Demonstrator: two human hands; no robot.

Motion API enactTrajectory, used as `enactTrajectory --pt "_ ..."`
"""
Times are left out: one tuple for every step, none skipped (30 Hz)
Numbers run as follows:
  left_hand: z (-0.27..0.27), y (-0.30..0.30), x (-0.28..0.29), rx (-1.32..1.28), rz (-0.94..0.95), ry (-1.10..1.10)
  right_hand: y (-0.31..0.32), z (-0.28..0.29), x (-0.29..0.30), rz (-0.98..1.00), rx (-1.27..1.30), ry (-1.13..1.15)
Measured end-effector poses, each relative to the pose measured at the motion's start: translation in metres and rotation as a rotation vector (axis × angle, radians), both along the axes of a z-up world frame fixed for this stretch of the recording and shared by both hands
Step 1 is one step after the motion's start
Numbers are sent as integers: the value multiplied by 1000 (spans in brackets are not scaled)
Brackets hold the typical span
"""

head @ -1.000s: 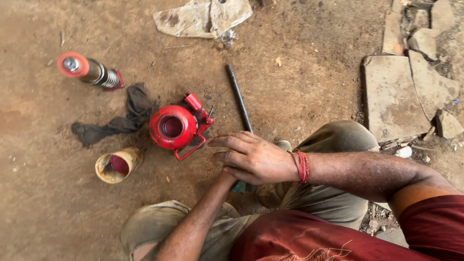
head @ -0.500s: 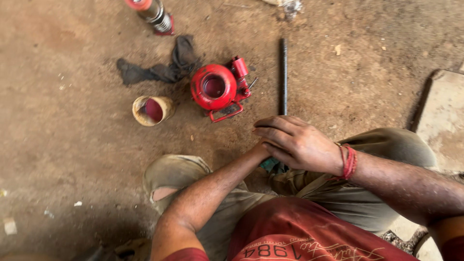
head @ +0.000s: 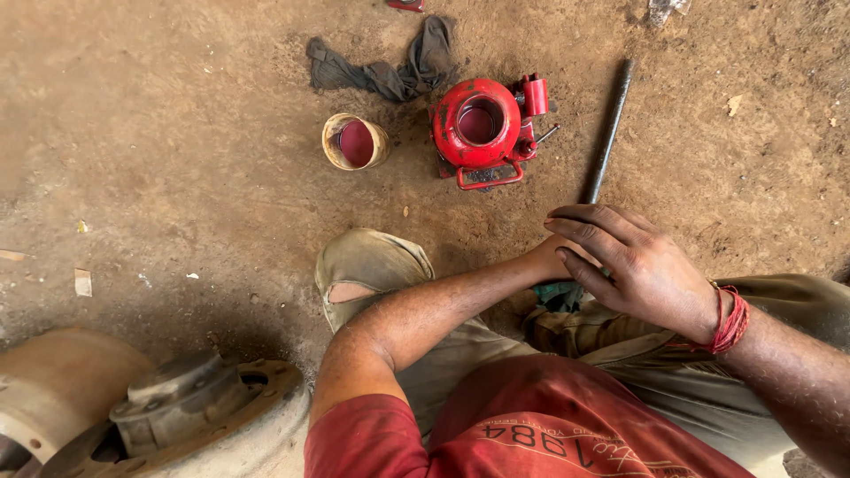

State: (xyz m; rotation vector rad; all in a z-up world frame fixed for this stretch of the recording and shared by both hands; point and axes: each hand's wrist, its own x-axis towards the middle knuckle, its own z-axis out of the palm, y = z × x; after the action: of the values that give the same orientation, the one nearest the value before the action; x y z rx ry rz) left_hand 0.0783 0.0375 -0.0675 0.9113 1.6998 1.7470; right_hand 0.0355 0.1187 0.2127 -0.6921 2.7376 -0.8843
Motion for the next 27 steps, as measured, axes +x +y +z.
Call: enactTrajectory --pt "-2 -1 0 10 5 51 -1 0 0 3 8 -5" --pt "-2 0 2 25 6 101 0 0 1 6 -2 -5" --pt "-3 1 4 59 8 114 0 0 1 8 -11 -6" --pt "-3 1 5 71 7 120 1 0 1 6 -17 -7" --pt "-4 -1 6 71 -1 117 1 -1 1 14 -14 -1" --pt "-3 -1 7 68 -7 97 2 -1 1 22 -10 4" --pt "-3 -3 7 66 -16 88 2 -2 2 30 -7 10" --pt "-3 -5 8 57 -21 75 2 -2 2 28 -8 3" --pt "-2 -7 8 50 -26 62 2 -3 2 26 -9 -5" --pt "-1 -9 8 45 -32 50 2 -3 2 24 -13 -13" --pt "0 -10 7 46 -37 36 3 -2 1 31 -10 -14" --pt "1 -11 6 46 -46 26 2 -2 1 35 -8 -14" --pt "2 -12 6 42 -56 20 2 -2 1 40 -5 -15" --pt "3 -13 5 48 -64 18 2 -2 1 48 -10 -6" --pt "5 -13 4 25 -85 26 2 -1 0 57 -14 4" --pt "7 -14 4 4 -100 39 2 -1 0 61 -18 12" --pt "8 -13 4 -41 -126 81 2 0 -1 76 -21 25" --pt "9 -13 5 -110 -176 9 2 0 0 87 -23 38" --pt "10 -12 5 -180 -228 -61 3 1 0 98 -24 50" --pt "10 -13 4 -253 -276 -127 3 0 0 104 -28 38" --pt "9 -13 4 -269 -308 -95 4 0 0 110 -33 25" --pt "8 -13 5 -290 -336 -65 5 0 0 119 -44 12" --pt "6 -13 8 -310 -365 -35 6 1 1 115 -51 19" --pt "3 -15 11 -308 -375 -42 6 0 2 112 -63 25" --pt "-1 -17 15 -306 -385 -49 7 0 2 109 -75 32" --pt "-6 -19 19 -304 -396 -57 7 0 2 108 -71 20" --pt "-10 -22 24 -331 -388 -133 7 0 2 108 -67 8"
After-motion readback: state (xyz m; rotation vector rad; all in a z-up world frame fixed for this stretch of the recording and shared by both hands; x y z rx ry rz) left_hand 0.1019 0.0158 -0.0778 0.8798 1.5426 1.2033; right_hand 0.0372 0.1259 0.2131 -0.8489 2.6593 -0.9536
